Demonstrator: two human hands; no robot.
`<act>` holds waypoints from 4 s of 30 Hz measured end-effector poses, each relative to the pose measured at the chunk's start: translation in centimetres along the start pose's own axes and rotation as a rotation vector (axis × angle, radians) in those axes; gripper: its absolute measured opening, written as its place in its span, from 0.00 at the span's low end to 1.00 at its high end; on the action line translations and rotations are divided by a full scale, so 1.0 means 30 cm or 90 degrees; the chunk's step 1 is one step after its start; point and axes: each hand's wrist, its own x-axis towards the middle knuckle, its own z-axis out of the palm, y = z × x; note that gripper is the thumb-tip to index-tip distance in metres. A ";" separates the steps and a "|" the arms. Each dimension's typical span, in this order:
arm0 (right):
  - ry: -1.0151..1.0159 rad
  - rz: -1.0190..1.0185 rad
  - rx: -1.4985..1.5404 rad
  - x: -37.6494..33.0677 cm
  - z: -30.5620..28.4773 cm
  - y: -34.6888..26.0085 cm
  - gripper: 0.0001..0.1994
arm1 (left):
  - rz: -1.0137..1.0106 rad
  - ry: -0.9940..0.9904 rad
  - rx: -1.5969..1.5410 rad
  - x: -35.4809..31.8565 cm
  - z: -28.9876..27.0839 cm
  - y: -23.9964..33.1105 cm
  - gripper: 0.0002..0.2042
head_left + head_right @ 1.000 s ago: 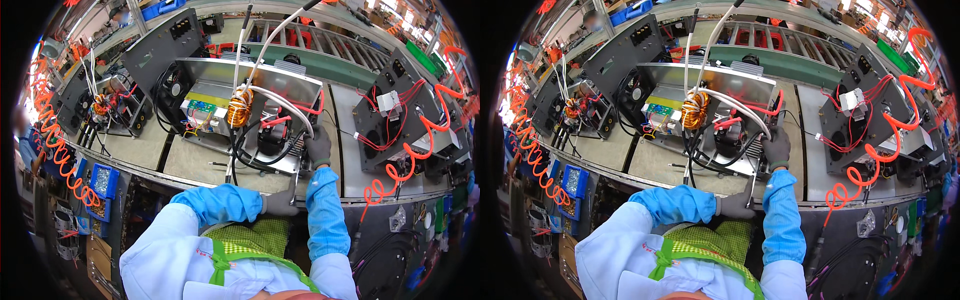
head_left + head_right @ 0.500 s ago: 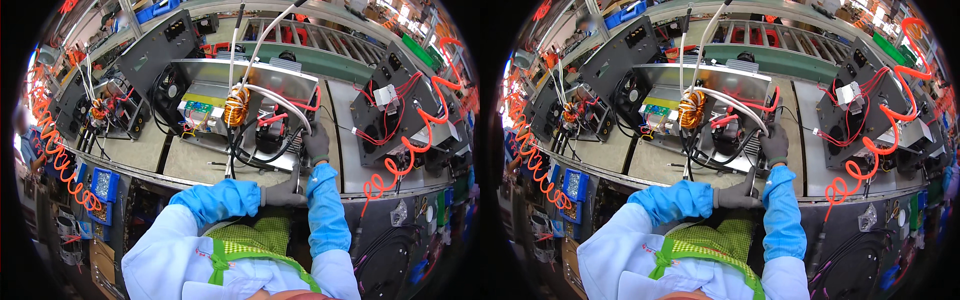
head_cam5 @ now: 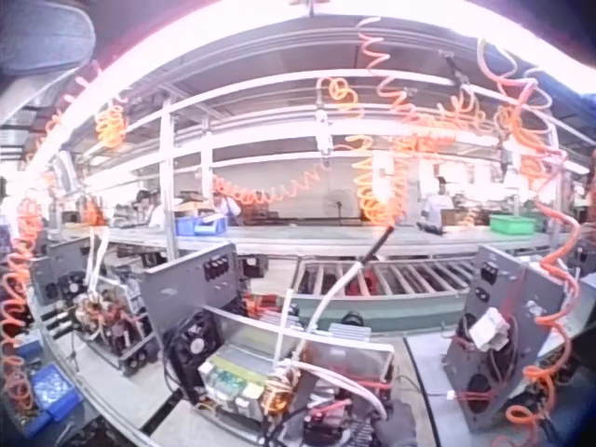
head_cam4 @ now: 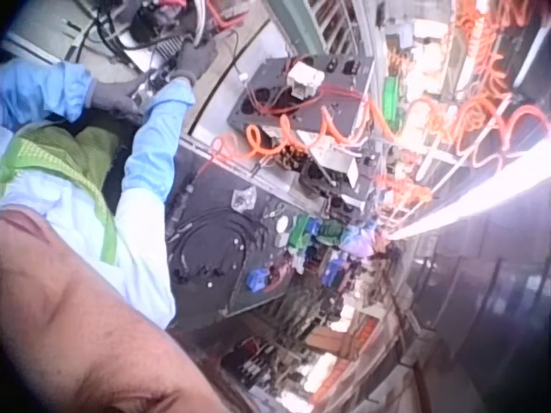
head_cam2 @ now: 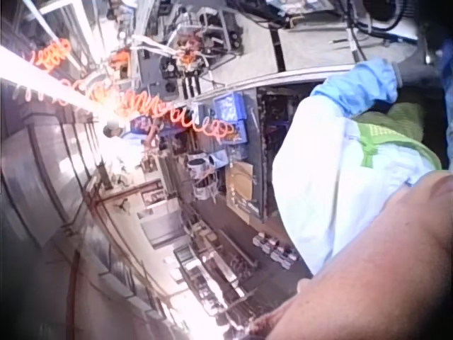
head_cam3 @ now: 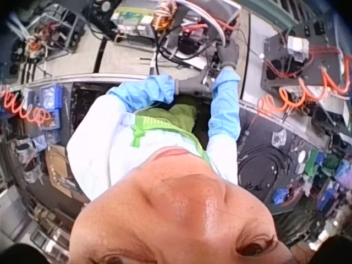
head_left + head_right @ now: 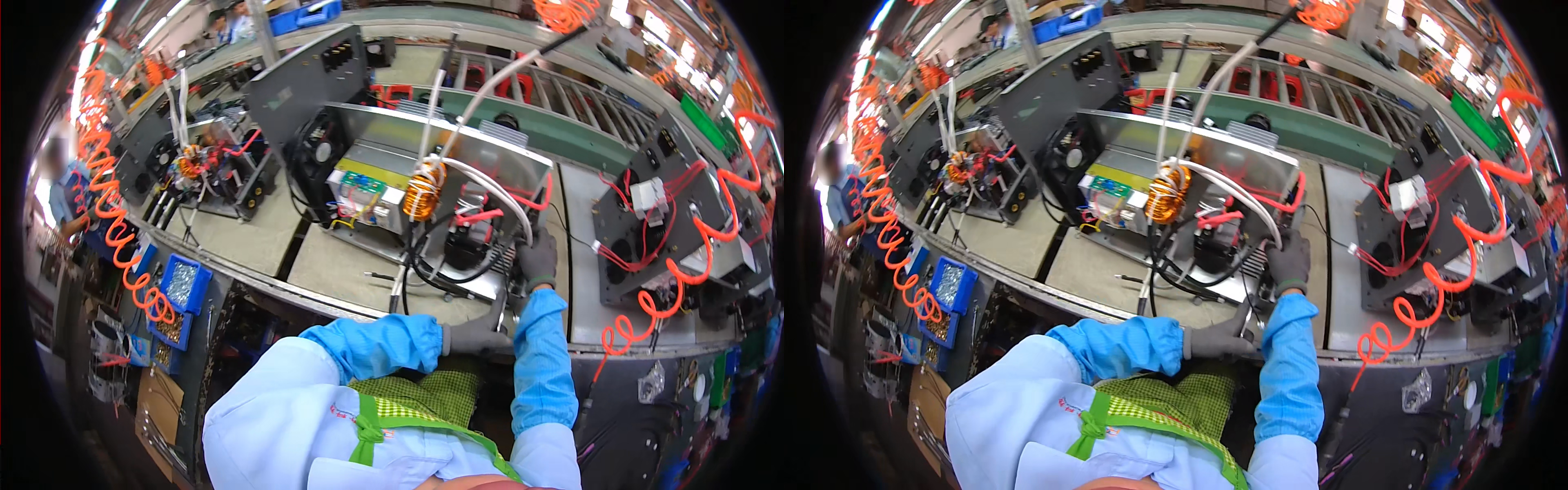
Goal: Assembling components of a transformer or inverter unit including wiring and fastening.
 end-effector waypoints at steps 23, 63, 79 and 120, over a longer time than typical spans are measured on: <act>-0.004 -0.036 -0.092 0.019 0.023 0.015 0.17 | 0.122 0.033 0.207 -0.003 -0.033 -0.198 0.53; 0.006 -0.014 -0.104 0.013 0.015 0.007 0.18 | 0.147 0.156 0.164 -0.016 -0.028 -0.186 0.39; -0.006 -0.016 -0.098 0.013 0.015 0.011 0.18 | 0.096 0.142 0.134 -0.013 -0.033 -0.174 0.38; -0.010 0.019 -0.060 -0.001 -0.006 -0.011 0.21 | 0.077 0.156 0.048 -0.002 -0.054 -0.197 0.36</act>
